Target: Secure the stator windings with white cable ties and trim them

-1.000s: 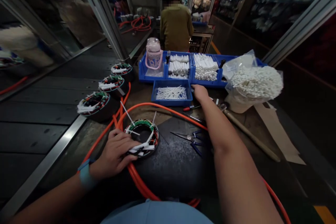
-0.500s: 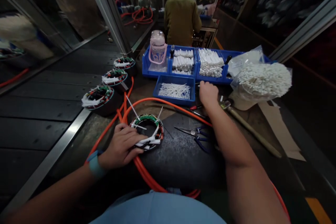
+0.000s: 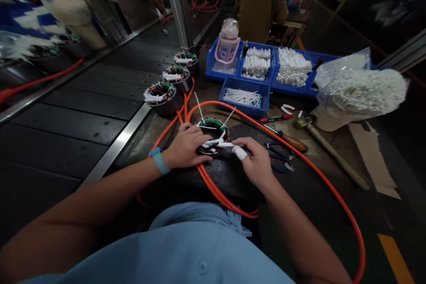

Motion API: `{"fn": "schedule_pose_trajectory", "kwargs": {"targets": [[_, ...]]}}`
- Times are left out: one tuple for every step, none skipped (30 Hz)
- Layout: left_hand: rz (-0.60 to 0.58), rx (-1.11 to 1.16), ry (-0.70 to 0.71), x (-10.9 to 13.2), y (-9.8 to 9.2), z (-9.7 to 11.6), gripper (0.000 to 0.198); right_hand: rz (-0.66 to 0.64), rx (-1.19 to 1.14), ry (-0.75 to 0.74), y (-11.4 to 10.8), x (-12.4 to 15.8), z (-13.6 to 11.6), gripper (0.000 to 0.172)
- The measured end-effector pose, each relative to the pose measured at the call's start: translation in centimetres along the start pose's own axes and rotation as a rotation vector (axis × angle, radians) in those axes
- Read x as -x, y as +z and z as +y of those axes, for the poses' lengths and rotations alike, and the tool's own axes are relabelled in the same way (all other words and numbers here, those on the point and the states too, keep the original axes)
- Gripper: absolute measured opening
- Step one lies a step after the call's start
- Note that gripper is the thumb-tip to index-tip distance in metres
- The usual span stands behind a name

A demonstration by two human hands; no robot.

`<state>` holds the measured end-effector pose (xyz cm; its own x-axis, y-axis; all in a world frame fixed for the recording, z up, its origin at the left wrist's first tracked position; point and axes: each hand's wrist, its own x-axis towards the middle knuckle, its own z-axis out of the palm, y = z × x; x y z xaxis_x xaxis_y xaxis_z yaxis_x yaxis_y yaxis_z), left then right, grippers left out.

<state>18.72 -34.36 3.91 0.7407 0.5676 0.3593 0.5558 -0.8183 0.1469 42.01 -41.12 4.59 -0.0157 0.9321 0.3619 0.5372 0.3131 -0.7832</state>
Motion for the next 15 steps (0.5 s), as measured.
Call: {"fn": "schedule_pose_trajectory", "kwargs": {"targets": [[-0.007,-0.012,-0.003,0.0,0.0,0.1,0.052,-0.024,0.026,-0.025,0.0,-0.6,-0.2,0.015],[-0.011,-0.023,-0.004,0.0,0.0,0.2,0.051,-0.064,0.044,-0.043,-0.1,-1.3,-0.4,0.015],[-0.014,-0.032,-0.005,-0.1,0.0,0.3,0.050,-0.120,0.055,-0.056,-0.2,-2.0,-0.8,0.016],[-0.015,-0.043,-0.006,-0.1,0.0,0.4,0.049,-0.191,0.064,-0.069,-0.4,-2.7,-1.1,0.016],[-0.016,-0.052,-0.008,-0.1,0.0,0.4,0.049,-0.273,0.079,-0.086,-0.4,-3.2,-1.6,0.017],[-0.017,-0.060,-0.011,-0.2,-0.1,0.5,0.048,-0.356,0.107,-0.109,-0.4,-3.4,-2.0,0.019],[-0.018,-0.067,-0.016,-0.2,-0.1,0.6,0.047,-0.423,0.149,-0.147,-0.3,-3.4,-2.4,0.021],[-0.020,-0.070,-0.022,-0.2,-0.1,0.6,0.046,-0.466,0.205,-0.202,0.0,-3.0,-2.7,0.024],[-0.021,-0.071,-0.028,-0.2,-0.1,0.7,0.044,-0.473,0.268,-0.271,0.4,-2.3,-2.9,0.028],[-0.022,-0.070,-0.032,-0.2,-0.2,0.7,0.043,-0.449,0.334,-0.343,0.9,-1.4,-3.0,0.032],[-0.022,-0.067,-0.034,-0.2,-0.2,0.8,0.041,-0.400,0.396,-0.412,1.5,-0.2,-3.0,0.036],[-0.022,-0.063,-0.035,-0.2,-0.2,0.8,0.039,-0.334,0.451,-0.471,2.1,0.9,-2.9,0.040],[-0.020,-0.057,-0.034,-0.2,-0.1,0.9,0.037,-0.258,0.500,-0.513,2.9,2.1,-2.7,0.044],[-0.019,-0.050,-0.033,-0.1,-0.1,0.9,0.036,-0.180,0.543,-0.541,3.6,3.0,-2.5,0.046],[-0.018,-0.042,-0.033,-0.1,0.0,0.9,0.036,-0.103,0.581,-0.561,4.4,3.7,-2.3,0.046]]}}
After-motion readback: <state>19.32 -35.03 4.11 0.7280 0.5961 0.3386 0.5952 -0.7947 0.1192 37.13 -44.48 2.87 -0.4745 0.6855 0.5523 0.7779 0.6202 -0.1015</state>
